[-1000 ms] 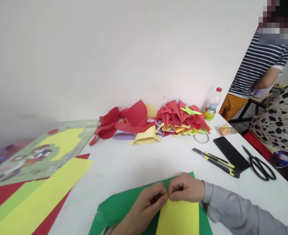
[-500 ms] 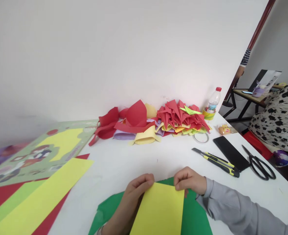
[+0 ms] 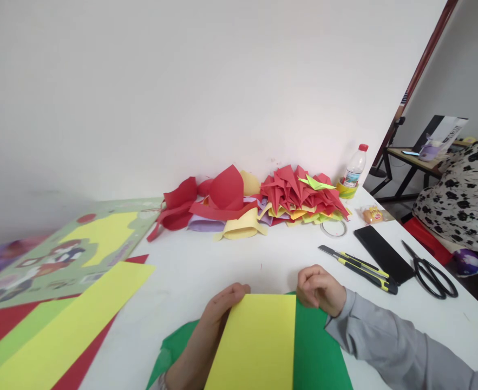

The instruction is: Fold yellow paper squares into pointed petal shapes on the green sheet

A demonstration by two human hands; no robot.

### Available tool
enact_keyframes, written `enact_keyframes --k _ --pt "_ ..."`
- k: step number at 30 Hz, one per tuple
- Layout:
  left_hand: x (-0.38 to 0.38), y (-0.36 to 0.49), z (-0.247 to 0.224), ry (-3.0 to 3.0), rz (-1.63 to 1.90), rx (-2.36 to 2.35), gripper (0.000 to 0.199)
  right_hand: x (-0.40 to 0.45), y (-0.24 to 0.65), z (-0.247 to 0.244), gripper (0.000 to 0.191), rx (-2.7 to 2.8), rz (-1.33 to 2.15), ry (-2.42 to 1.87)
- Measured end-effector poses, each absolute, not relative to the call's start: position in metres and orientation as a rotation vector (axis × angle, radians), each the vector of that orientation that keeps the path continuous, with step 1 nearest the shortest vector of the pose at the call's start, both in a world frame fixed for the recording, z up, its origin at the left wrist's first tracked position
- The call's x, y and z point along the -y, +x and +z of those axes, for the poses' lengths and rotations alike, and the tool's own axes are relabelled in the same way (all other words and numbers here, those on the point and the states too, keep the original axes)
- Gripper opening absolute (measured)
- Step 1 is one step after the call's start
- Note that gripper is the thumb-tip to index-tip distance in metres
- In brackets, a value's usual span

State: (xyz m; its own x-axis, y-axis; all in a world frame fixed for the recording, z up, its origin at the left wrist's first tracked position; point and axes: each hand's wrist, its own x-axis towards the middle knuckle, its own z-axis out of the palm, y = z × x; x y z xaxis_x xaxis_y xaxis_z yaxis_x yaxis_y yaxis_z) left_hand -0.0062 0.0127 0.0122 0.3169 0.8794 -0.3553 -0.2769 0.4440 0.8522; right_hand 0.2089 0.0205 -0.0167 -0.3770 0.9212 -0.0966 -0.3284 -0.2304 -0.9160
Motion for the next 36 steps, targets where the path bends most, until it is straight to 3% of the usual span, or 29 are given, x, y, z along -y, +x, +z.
enact_keyframes --k 6,12,21,36 --pt "-0.006 -0.001 0.007 1.062 0.662 -0.907 0.038 -0.013 0.204 -0.009 0.030 1.361 1.814 -0.896" --pt "-0.001 0.006 0.008 1.593 0.555 -0.877 0.041 -0.008 0.201 -0.012 0.040 1.835 1.601 -0.966" --pt "0.000 0.005 0.001 1.467 0.614 -0.938 0.037 -0.010 0.201 -0.015 0.051 1.690 1.801 -0.928" --pt "0.000 0.004 0.009 1.456 0.557 -0.942 0.036 -0.010 0.202 -0.011 0.054 1.634 1.815 -0.972"
